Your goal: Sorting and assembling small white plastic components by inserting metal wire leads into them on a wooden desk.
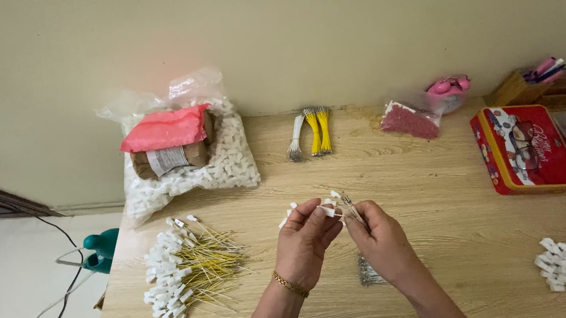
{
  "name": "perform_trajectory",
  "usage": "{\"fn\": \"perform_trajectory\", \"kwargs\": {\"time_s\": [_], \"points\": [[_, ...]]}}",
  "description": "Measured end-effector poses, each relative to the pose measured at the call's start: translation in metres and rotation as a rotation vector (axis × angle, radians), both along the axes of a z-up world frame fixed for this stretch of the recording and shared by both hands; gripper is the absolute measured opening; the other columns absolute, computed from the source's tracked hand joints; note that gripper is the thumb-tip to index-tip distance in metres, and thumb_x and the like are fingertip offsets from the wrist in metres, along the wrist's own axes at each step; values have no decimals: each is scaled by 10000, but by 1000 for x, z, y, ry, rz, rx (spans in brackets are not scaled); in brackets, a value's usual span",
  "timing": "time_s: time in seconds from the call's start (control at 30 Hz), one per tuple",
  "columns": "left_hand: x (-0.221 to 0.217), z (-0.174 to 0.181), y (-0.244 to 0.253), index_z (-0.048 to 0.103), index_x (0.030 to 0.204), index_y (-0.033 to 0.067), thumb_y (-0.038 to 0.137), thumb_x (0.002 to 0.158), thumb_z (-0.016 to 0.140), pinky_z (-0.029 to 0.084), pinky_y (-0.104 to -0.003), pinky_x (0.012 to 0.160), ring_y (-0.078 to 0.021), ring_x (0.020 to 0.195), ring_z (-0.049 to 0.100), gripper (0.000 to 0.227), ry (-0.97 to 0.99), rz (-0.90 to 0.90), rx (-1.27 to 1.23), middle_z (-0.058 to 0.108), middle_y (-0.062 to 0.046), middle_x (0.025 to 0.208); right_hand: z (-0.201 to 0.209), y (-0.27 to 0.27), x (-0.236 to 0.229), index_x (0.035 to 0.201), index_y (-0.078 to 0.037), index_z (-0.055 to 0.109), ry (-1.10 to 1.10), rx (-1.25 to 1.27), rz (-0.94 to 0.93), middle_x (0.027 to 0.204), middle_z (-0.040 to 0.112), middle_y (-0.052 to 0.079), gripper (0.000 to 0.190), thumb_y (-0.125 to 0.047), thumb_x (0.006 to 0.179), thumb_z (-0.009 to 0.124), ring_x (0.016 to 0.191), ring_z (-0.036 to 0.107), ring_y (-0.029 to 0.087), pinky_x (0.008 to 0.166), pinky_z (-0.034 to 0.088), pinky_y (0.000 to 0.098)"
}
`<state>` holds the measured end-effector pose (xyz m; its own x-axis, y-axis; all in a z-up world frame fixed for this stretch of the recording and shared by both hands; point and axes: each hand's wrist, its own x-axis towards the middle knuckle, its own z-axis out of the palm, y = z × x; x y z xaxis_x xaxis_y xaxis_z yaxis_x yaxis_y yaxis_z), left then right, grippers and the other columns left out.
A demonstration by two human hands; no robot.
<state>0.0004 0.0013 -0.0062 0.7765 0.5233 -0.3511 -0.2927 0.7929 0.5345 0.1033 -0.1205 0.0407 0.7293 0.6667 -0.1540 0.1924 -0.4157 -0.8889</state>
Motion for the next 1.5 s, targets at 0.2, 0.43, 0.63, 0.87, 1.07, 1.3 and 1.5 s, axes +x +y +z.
{"fn": "perform_trajectory", "kwargs": {"time_s": [0.2, 0.43, 0.63, 0.87, 1.07, 1.3, 1.5], "points": [[3, -9, -7, 618, 1148, 47, 73, 985, 624, 612, -384, 894, -231, 988, 728, 165, -3, -17, 71, 736, -129, 1078, 1, 0, -1, 972, -40, 659, -68, -53, 25, 637, 604, 59, 199, -235, 931, 658, 555, 529, 114, 512, 443, 317], [16, -27, -18, 613, 1136, 38, 44, 974, 650, 620, -376, 861, -210, 939, 715, 166, 66, 10, 45, 715, -100, 1051, -14, -2, 6, 924, -35, 630, -82, -96, 17, 661, 627, 63, 185, -219, 931, 651, 579, 571, 132, 533, 479, 323], [34, -61, -28, 580, 1156, 35, 87, 964, 650, 632, -378, 870, -210, 927, 715, 211, 160, 0, 6, 706, -107, 1046, -44, -4, 21, 932, -24, 625, -38, -186, 14, 676, 655, 101, 231, -254, 953, 643, 584, 595, 172, 555, 477, 351], [68, -155, -18, 639, 1149, 30, 88, 972, 694, 594, -347, 832, -193, 914, 678, 194, 351, -44, 200, 701, -104, 1036, -131, -8, 60, 1109, -60, 698, 10, -323, 12, 832, 721, 120, 277, -293, 1011, 583, 691, 664, 196, 649, 528, 359], [70, -144, 28, 711, 1202, 160, 226, 908, 759, 604, -345, 797, -233, 937, 726, 306, 867, -180, 1204, 710, -95, 1169, -156, -8, 89, 1216, -72, 709, -81, -144, -63, 1078, 717, 87, 290, -244, 1044, 552, 845, 699, 181, 724, 567, 327], [61, -122, 82, 642, 1222, 128, 440, 852, 749, 537, -486, 878, -347, 1102, 617, 496, 1401, -412, 1539, 665, -155, 1170, -123, 2, 88, 1303, -68, 593, 48, -17, -42, 924, 764, 55, 331, -180, 992, 586, 726, 639, 94, 624, 517, 274], [50, -156, 91, 697, 1075, 166, 318, 931, 642, 495, -481, 948, -286, 1111, 641, 216, 1397, -497, 1673, 716, -79, 1140, -117, -2, 75, 1059, -9, 643, 347, 178, 6, 853, 695, 26, 154, -140, 989, 601, 621, 530, 75, 554, 478, 259]]}}
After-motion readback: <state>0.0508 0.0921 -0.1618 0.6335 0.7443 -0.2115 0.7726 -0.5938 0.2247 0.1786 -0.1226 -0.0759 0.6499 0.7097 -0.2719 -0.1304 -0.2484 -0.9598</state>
